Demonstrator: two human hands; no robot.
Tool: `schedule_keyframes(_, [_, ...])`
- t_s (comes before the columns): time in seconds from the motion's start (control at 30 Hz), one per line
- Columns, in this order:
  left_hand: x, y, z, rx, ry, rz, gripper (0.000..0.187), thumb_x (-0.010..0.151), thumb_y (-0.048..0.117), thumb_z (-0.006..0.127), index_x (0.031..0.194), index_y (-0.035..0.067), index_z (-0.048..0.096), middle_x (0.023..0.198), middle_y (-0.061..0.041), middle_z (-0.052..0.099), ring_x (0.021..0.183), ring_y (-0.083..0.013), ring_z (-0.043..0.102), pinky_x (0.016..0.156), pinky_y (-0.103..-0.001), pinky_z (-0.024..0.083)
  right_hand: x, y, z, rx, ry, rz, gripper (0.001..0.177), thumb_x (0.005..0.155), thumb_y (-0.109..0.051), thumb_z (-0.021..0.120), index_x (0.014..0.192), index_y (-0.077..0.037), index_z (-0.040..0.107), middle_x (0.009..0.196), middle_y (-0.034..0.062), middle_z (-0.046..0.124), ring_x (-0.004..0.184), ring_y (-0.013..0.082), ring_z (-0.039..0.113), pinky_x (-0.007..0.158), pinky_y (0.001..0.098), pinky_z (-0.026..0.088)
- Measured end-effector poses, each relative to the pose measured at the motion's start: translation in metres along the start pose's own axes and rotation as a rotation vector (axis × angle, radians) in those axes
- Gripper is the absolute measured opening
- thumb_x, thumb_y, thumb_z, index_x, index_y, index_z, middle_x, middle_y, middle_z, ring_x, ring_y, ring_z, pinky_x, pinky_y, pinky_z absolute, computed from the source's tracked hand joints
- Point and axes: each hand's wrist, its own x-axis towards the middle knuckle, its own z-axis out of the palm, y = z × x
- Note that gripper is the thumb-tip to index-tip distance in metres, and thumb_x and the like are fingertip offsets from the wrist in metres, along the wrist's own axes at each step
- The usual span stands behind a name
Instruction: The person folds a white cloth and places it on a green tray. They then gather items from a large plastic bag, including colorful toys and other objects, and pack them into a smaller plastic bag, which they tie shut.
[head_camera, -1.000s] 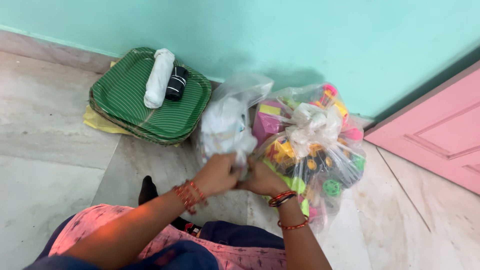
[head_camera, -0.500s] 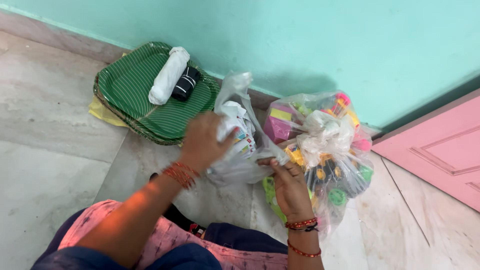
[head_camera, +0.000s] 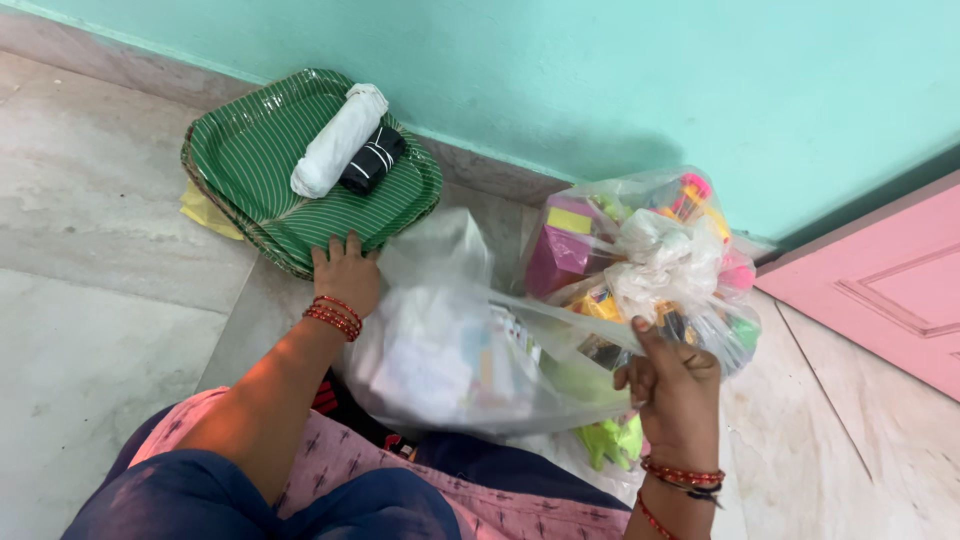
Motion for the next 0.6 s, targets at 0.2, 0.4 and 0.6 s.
schedule_keyframes(0.2, [-0.02,0.013,-0.085,-0.476,0.236,-0.03,0.029,0.086,0.025,0.065,0.108,0.009,0.077,0.119,-0.014,0.068,0.114,-0.0322,0.06,0.1,-0.054,0.044,0.001,-0.002,0.005,-0.05,-0.118,0.084,0.041,0.091,-0.02,0.075,0.057,-0.007,0.058,0.05,0.005,0.053,0.042,0.0142,0.049,0.046,0.0347,0.048])
schedule_keyframes(0.4, [-0.07,0.068,-0.161,-1.0,0.287,0.22,0.049,0.091,0.05,0.068,0.068,0.007,0.07,0.067,-0.011,0.07,0.058,-0.0243,0.066,0.055,-0.04,0.05,-0.001,-0.008,0.007,-0.222,-0.071,0.053,0.027,0.089,-0.021,0.076,0.071,-0.002,0.069,0.054,0.0067,0.059,0.045,0.0153,0.055,0.048,0.0308,0.048])
schedule_keyframes(0.6, [-0.094,0.146,-0.123,-0.404,0.632,0.505,0.077,0.094,0.075,0.053,0.106,0.002,0.073,0.102,-0.015,0.075,0.1,-0.0284,0.073,0.091,-0.057,0.05,-0.008,-0.001,0.015,-0.253,-0.161,0.048,0.031,0.09,-0.021,0.077,0.071,0.001,0.067,0.054,0.0079,0.058,0.043,0.0162,0.057,0.046,0.0301,0.047])
